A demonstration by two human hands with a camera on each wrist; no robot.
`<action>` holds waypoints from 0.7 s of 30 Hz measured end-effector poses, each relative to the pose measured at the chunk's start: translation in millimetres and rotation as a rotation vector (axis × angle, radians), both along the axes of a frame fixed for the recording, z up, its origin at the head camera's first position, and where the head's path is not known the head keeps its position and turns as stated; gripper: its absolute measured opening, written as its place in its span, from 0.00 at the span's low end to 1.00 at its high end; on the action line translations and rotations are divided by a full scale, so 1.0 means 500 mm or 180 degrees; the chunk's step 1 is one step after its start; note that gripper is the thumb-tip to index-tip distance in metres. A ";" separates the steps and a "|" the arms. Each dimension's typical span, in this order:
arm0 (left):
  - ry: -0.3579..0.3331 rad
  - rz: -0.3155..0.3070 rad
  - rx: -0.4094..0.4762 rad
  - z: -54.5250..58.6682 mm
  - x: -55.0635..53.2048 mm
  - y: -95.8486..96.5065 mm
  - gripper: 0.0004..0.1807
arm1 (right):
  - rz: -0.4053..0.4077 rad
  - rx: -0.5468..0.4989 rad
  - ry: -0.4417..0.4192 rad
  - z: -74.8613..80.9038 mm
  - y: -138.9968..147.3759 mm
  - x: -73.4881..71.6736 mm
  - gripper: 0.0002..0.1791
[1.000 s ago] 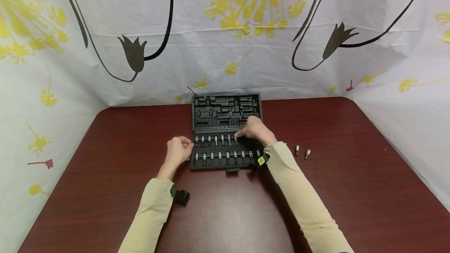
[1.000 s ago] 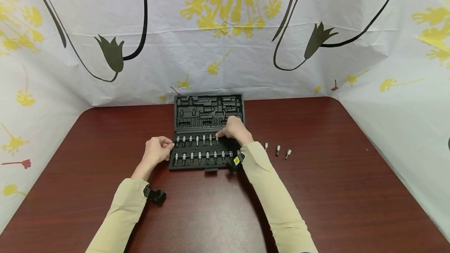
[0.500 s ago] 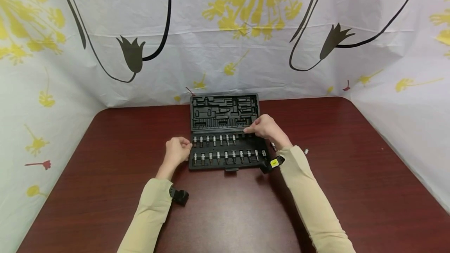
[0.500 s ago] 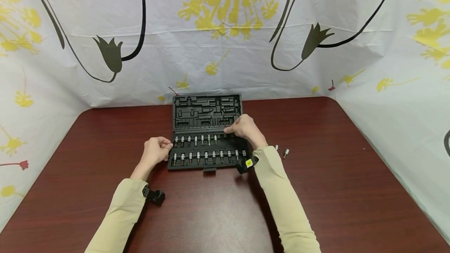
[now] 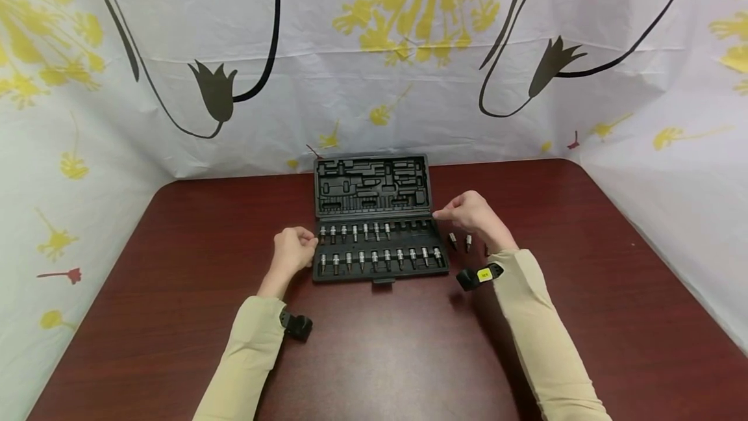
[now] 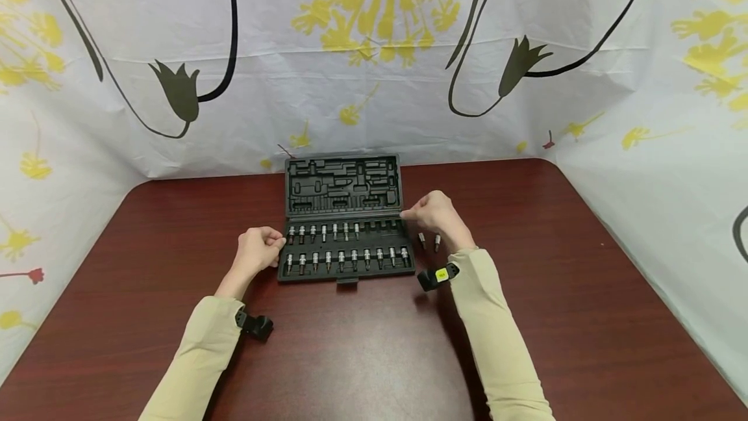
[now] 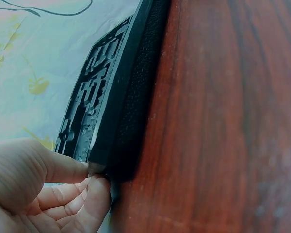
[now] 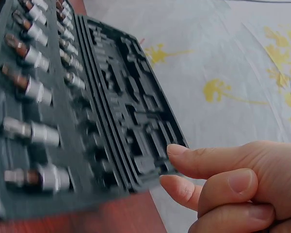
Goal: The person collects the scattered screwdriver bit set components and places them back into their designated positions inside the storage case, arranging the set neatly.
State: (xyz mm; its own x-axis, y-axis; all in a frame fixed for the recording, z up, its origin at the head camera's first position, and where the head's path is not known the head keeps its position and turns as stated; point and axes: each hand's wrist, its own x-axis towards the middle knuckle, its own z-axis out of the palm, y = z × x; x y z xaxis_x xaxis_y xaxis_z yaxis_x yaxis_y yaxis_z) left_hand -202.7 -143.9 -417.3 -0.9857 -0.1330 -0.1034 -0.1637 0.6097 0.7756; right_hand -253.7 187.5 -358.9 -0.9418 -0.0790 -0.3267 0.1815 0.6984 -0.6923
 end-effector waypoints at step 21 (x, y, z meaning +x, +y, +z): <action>0.0025 -0.0004 -0.0027 -0.003 0.003 0.001 0.06 | -0.0047 0.0235 0.0087 -0.015 0.143 0.040 0.19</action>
State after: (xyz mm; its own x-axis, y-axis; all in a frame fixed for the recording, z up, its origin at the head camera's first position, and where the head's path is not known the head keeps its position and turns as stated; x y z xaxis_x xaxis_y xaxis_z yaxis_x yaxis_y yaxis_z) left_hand -201.1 -143.5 -418.8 -0.9866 -0.1328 -0.0947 -0.1570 0.6164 0.7716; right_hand -233.6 259.0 -366.3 -0.9513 -0.0418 -0.3053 0.1739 0.7451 -0.6439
